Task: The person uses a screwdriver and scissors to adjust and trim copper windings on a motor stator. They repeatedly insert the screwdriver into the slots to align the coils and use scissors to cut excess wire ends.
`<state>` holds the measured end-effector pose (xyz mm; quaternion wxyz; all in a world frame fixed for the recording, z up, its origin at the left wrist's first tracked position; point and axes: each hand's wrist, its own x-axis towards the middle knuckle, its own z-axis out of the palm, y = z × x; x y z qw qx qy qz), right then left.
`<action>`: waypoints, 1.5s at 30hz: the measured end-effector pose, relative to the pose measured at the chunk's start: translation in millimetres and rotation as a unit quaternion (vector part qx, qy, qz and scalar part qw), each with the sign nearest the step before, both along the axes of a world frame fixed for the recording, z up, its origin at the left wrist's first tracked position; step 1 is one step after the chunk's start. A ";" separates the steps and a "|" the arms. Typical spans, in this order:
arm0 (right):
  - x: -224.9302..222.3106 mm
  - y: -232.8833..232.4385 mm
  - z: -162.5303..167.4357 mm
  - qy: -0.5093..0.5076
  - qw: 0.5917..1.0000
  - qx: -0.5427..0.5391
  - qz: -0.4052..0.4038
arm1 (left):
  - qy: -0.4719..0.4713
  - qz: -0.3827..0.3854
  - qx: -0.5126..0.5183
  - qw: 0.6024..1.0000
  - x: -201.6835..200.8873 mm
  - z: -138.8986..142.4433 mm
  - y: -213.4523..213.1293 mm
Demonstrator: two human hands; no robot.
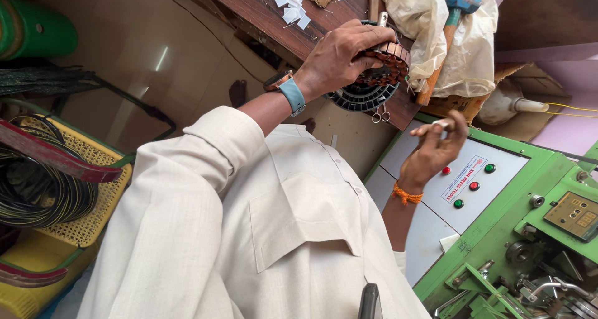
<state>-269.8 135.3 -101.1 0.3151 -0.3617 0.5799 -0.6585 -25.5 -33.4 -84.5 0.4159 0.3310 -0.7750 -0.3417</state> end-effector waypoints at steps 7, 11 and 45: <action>30.1 -42.1 49.8 0.118 0.992 -0.044 0.033 | -0.003 0.000 0.020 1.000 -2.3 -8.5 2.2; 37.4 -62.0 55.8 0.155 0.981 -0.067 0.093 | 0.034 -0.015 0.034 0.999 -5.2 -18.8 0.8; 34.5 -141.3 88.0 0.549 0.769 -0.154 0.291 | 0.088 0.007 -0.010 0.996 -18.9 -35.7 -4.1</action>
